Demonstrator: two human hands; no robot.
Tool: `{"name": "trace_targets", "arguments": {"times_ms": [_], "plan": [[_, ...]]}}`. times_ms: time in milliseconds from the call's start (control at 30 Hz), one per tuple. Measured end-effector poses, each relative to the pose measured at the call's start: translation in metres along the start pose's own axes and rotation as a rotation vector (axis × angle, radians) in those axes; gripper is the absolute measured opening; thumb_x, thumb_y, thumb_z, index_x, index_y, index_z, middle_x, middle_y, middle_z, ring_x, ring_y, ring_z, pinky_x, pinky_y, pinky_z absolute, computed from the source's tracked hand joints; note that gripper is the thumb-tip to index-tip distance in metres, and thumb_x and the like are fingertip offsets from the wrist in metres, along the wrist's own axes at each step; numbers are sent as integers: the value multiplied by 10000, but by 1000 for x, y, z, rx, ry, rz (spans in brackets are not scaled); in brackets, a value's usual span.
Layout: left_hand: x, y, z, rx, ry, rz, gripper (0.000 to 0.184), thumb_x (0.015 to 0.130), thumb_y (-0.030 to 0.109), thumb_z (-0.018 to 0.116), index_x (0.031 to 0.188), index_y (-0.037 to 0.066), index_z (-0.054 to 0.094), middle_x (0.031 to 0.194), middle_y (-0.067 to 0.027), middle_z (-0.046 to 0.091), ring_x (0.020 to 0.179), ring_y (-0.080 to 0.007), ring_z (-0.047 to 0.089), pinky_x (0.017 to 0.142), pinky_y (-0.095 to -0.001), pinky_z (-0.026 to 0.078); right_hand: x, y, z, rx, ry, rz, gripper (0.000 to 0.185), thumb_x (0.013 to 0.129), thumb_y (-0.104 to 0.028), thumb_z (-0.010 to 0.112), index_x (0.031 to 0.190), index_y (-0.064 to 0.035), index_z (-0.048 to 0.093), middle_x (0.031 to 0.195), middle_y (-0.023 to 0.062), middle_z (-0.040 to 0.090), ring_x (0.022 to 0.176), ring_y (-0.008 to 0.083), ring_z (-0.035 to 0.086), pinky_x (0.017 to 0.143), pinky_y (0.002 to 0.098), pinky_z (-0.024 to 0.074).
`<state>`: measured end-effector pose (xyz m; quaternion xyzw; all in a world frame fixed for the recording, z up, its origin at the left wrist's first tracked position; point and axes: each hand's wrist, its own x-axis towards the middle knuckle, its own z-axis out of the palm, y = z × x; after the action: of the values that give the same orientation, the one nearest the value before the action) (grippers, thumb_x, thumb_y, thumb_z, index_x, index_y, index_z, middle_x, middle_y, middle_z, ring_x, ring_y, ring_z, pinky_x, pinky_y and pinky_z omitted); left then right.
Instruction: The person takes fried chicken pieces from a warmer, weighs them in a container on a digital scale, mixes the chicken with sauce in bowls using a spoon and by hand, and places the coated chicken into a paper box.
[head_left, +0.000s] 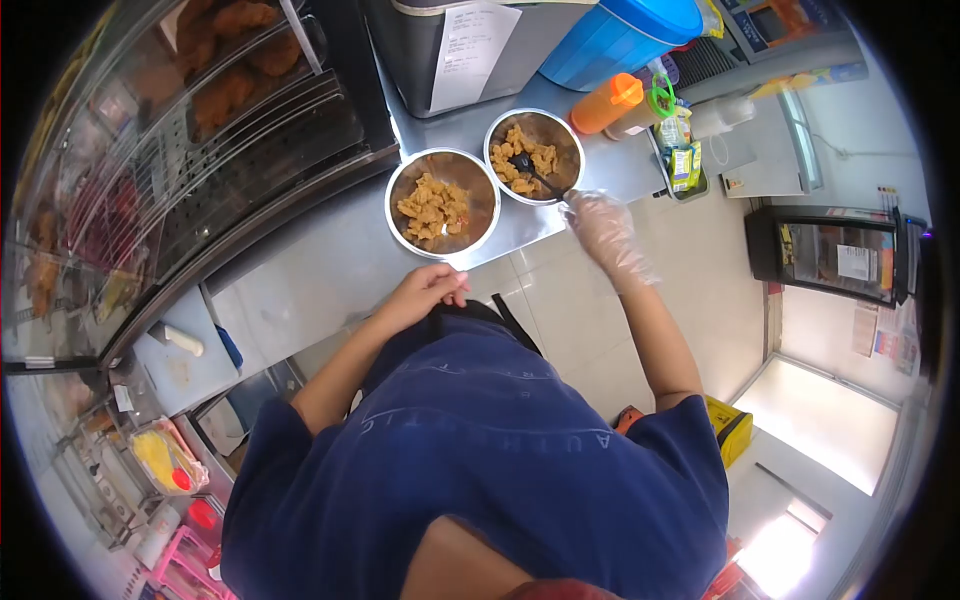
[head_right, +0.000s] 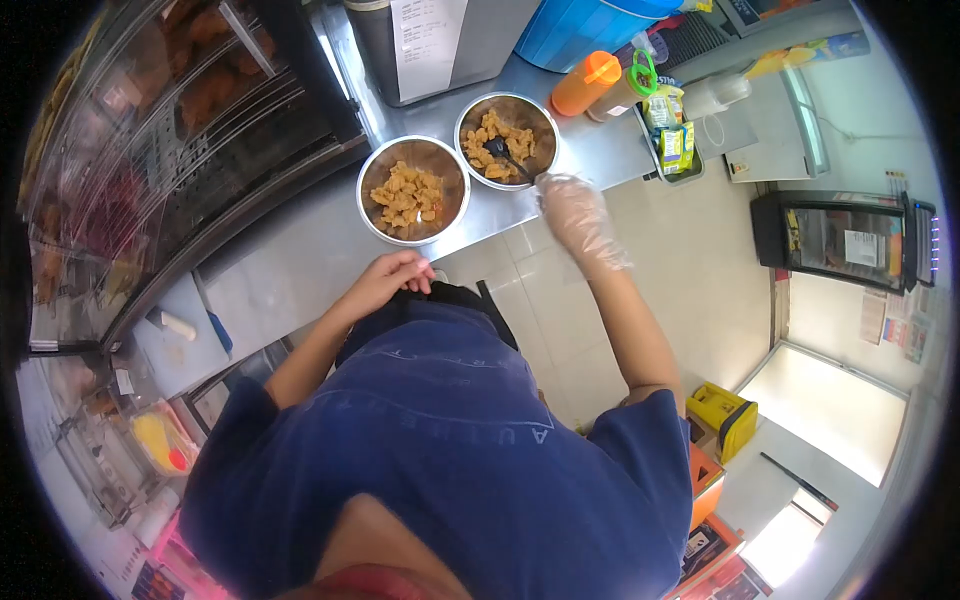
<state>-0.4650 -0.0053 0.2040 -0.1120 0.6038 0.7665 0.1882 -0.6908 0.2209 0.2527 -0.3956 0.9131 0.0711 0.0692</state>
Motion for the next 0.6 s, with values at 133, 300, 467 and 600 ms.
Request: {"name": "trace_targets", "arguments": {"times_ms": [133,300,467,600], "plan": [[30,9,26,-38,-127,33,295,942,298,514,975,19,603,842,-52,640,763,-94,552,719,-228,439,1,-13,-14,-37,-22,19,187,903,-162,444,865,-76,606,759,129,653,734,277,643,657,414,492],[73,11,60,-80,-79,104,285,936,284,530,1002,16,597,882,-46,641,800,-97,555,737,-246,446,-24,27,-20,70,31,-93,184,914,-156,426,863,-48,566,699,155,629,658,320,620,619,449,462],[126,-4,102,-68,26,59,298,950,283,504,1032,12,598,917,-53,640,833,-106,555,762,-247,446,-32,86,44,208,121,-203,162,916,-160,407,903,-33,507,679,169,608,632,361,583,632,469,435],[155,-5,140,-124,134,98,329,964,274,474,1089,-10,587,990,-79,633,913,-133,568,838,-260,443,-23,109,62,342,176,-324,127,901,-151,460,955,-41,492,671,152,607,630,355,588,632,456,440]]}}
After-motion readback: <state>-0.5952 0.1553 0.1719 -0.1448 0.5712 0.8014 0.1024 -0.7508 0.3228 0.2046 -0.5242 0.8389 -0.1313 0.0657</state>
